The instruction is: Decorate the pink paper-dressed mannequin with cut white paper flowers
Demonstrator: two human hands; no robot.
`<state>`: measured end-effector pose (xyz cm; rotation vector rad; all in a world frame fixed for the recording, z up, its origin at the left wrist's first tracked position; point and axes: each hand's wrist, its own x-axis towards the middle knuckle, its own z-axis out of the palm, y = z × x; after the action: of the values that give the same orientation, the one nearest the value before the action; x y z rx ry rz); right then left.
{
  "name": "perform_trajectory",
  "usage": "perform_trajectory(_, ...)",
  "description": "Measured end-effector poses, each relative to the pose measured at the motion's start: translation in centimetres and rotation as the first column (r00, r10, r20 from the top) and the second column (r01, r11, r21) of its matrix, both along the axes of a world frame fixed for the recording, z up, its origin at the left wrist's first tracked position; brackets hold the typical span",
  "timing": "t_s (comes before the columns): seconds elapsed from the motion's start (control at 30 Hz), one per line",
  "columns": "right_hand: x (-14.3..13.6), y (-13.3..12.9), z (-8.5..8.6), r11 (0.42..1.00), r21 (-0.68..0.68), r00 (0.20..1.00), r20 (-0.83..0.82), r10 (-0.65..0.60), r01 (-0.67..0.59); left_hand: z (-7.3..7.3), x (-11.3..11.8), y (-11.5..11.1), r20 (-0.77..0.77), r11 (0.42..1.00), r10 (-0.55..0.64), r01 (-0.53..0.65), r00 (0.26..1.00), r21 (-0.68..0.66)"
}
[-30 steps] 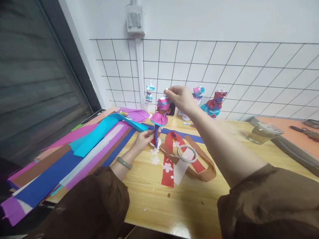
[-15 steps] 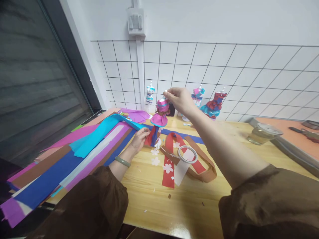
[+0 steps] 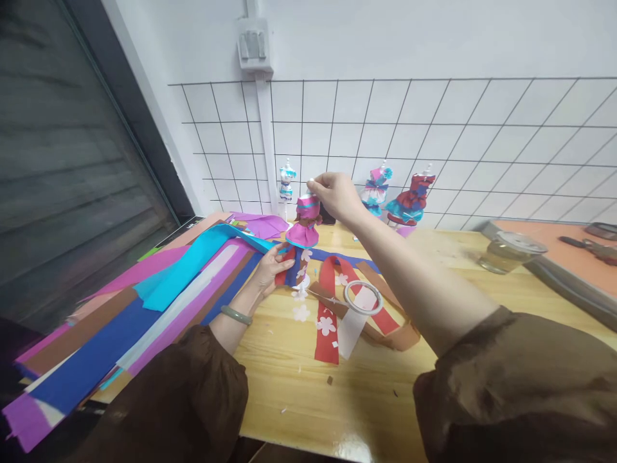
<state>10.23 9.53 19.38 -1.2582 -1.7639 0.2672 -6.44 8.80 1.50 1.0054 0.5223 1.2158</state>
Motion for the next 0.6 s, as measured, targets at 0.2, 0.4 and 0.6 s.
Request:
perform_trajectory(0.2, -0.4, 0.1, -0.2, 1.000, -0.019, 0.999, -0.047, 0.020, -0.021, 0.2, 0.0, -0.2, 0.043, 1.000, -0.023, 0.024, 0.999, -0.008)
perform_trajectory(0.4, -0.9, 0.1, -0.5, 0.999, 0.004, 0.998, -0.050, 0.048, -0.048, 0.6, -0.1, -0.6, 0.035, 0.996, -0.083, 0.084, 0.996, -0.021)
perform_trajectory(0.6, -1.6, -0.3, -0.6, 0.999, 0.036, 1.000, 0.011, -0.013, 0.012, 0.9, 0.1, -0.8, -0.007, 0.992, -0.118, 0.119, 0.993, 0.037)
